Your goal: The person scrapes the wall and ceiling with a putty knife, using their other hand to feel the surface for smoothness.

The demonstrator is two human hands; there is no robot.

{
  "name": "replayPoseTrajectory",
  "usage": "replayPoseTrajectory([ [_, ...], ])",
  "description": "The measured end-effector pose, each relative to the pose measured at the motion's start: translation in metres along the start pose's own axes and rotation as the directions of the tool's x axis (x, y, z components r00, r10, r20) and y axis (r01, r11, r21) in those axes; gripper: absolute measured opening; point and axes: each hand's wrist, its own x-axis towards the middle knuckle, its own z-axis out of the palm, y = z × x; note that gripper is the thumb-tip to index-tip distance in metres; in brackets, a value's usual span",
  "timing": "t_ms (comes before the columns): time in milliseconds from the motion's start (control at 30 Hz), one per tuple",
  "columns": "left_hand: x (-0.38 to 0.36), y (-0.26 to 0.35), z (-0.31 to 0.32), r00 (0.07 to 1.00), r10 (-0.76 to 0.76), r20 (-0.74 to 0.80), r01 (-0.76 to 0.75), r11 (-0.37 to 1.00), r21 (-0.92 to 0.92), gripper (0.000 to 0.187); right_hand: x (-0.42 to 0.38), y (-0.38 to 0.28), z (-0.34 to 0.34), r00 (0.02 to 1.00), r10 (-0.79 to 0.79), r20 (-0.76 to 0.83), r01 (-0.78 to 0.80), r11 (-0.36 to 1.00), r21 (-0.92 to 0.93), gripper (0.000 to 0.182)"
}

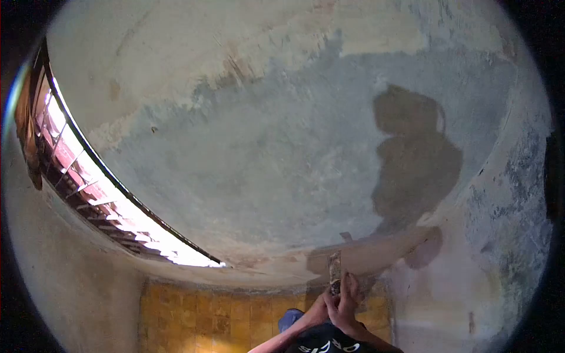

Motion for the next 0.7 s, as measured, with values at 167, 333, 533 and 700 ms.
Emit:
replayPoseTrajectory([
  [167, 0.016, 0.035, -0.033, 0.948, -0.304, -0.090, 0.285, 0.942, -0.179, 0.034, 0.008, -0.028, -0.012, 0.996, -0.076, 0.048, 0.074, 0.996, 0.049, 0.060],
  [333, 0.012, 0.110, -0.087, 0.986, -0.150, 0.067, 0.130, 0.963, 0.236, 0.031, 0.021, -0.067, 0.026, 0.997, -0.003, -0.082, 0.015, 0.990, 0.139, 0.060],
  [533, 0.003, 0.138, -0.183, 0.985, 0.043, 0.166, -0.077, 0.976, 0.201, 0.036, 0.111, -0.151, -0.006, 0.960, -0.019, -0.279, 0.039, 0.997, 0.066, 0.059],
  [700, -0.005, 0.125, -0.226, 0.967, 0.067, 0.247, -0.093, 0.991, 0.098, 0.041, 0.177, -0.209, -0.074, 0.758, -0.293, -0.583, 0.087, 0.931, -0.355, 0.055],
])
